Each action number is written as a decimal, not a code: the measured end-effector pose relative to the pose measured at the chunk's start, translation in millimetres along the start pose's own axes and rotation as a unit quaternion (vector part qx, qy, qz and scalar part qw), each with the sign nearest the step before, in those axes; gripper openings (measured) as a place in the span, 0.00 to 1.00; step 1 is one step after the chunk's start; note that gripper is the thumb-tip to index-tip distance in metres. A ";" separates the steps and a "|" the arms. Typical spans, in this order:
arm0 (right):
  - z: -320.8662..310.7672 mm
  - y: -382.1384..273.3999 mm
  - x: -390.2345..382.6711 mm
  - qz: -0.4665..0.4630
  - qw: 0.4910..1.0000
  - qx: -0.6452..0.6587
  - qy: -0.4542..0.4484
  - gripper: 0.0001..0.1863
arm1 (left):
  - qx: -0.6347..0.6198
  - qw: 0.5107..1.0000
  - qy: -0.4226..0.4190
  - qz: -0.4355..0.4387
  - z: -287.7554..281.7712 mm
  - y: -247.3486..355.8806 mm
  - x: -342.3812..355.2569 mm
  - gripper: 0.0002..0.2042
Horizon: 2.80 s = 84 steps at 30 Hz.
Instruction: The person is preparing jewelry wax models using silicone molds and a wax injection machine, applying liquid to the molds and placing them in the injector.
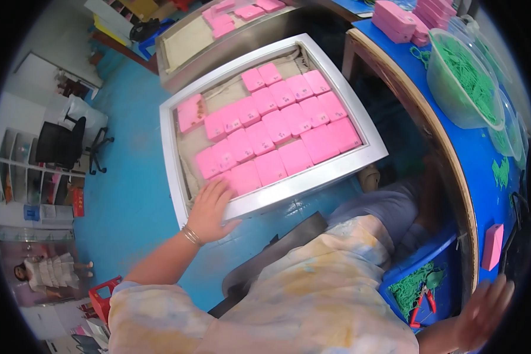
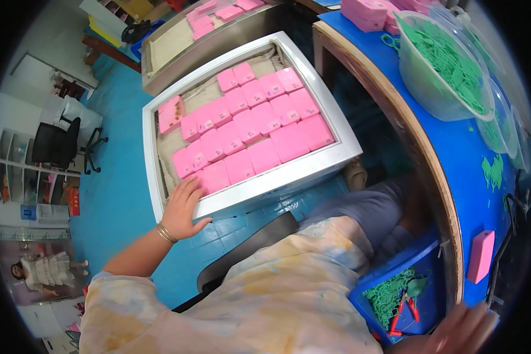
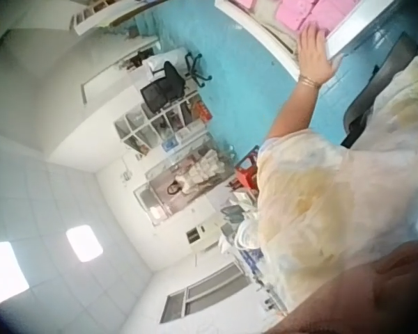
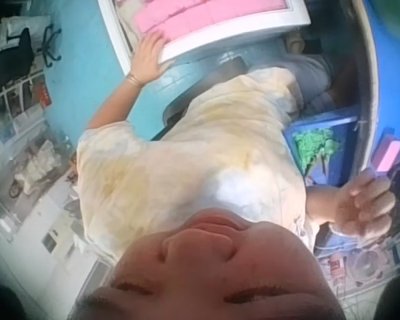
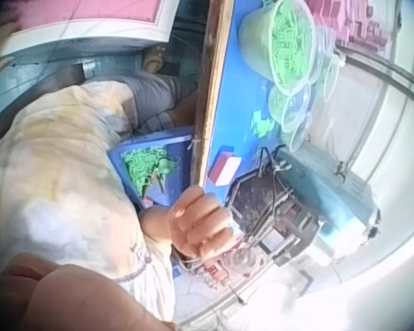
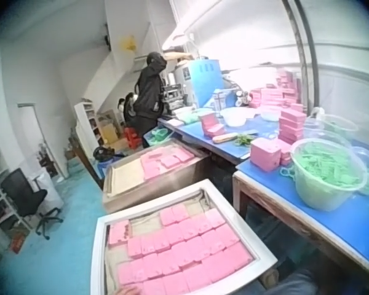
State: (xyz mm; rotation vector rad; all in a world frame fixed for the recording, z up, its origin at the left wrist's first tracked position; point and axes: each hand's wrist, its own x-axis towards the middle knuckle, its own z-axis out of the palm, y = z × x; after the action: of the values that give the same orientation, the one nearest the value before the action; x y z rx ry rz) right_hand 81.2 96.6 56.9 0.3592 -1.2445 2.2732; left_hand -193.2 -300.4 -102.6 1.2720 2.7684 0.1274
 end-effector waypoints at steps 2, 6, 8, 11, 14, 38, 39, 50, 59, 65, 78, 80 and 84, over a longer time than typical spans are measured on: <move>-35.7 -7.7 -0.4 0.041 0.957 -0.281 -0.061 0.16 | -0.017 0.999 0.032 0.007 1.7 0.3 9.7 0.34; -75.0 18.9 -9.8 -0.026 0.537 -0.827 0.166 0.15 | -0.014 0.999 0.033 -0.028 -2.1 1.9 7.9 0.36; -77.2 29.8 0.0 -0.010 0.462 -0.873 0.154 0.15 | -0.011 0.999 0.035 -0.029 -1.3 1.7 6.7 0.37; -74.2 32.6 2.0 -0.016 0.416 -0.901 0.119 0.16 | -0.017 0.999 0.031 -0.036 0.6 0.9 5.0 0.37; -72.3 32.6 2.5 -0.017 0.449 -0.883 0.140 0.16 | -0.020 0.999 0.021 -0.039 0.2 0.4 4.2 0.38; -87.8 14.1 -23.4 0.042 0.380 -0.892 0.242 0.22 | -0.036 0.983 0.096 -0.151 15.6 -79.0 180.3 0.36; -88.0 14.9 -22.1 0.041 0.377 -0.893 0.243 0.22 | -0.036 0.978 0.125 -0.161 16.1 -79.3 180.7 0.35; -85.6 17.6 -17.3 0.037 0.366 -0.898 0.242 0.21 | -0.092 0.969 0.092 -0.208 15.1 -88.9 188.7 0.35; -86.2 17.2 -18.2 0.035 0.363 -0.900 0.239 0.21 | -0.190 0.957 0.100 -0.195 22.2 -119.9 131.0 0.27; -86.1 17.6 -16.8 0.022 0.365 -0.902 0.229 0.20 | -0.172 0.925 0.151 -0.302 23.5 -100.2 112.8 0.28; -87.0 18.2 -17.2 0.020 0.360 -0.903 0.236 0.20 | -0.491 0.798 0.188 -0.294 35.0 -132.6 101.1 0.18; -87.3 18.4 -17.2 0.020 0.355 -0.904 0.238 0.20 | -0.378 0.846 0.195 -0.323 27.4 -149.3 104.1 0.20; -85.8 19.3 -16.8 0.022 0.345 -0.907 0.241 0.20 | -0.041 0.877 0.250 -0.409 12.1 -153.7 141.9 0.28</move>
State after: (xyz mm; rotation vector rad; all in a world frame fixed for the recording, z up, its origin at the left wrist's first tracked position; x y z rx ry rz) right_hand 85.8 154.9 -11.0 -1.0660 -2.2802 -0.2371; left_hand -399.4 -292.0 -139.1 -0.0608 3.4020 0.5544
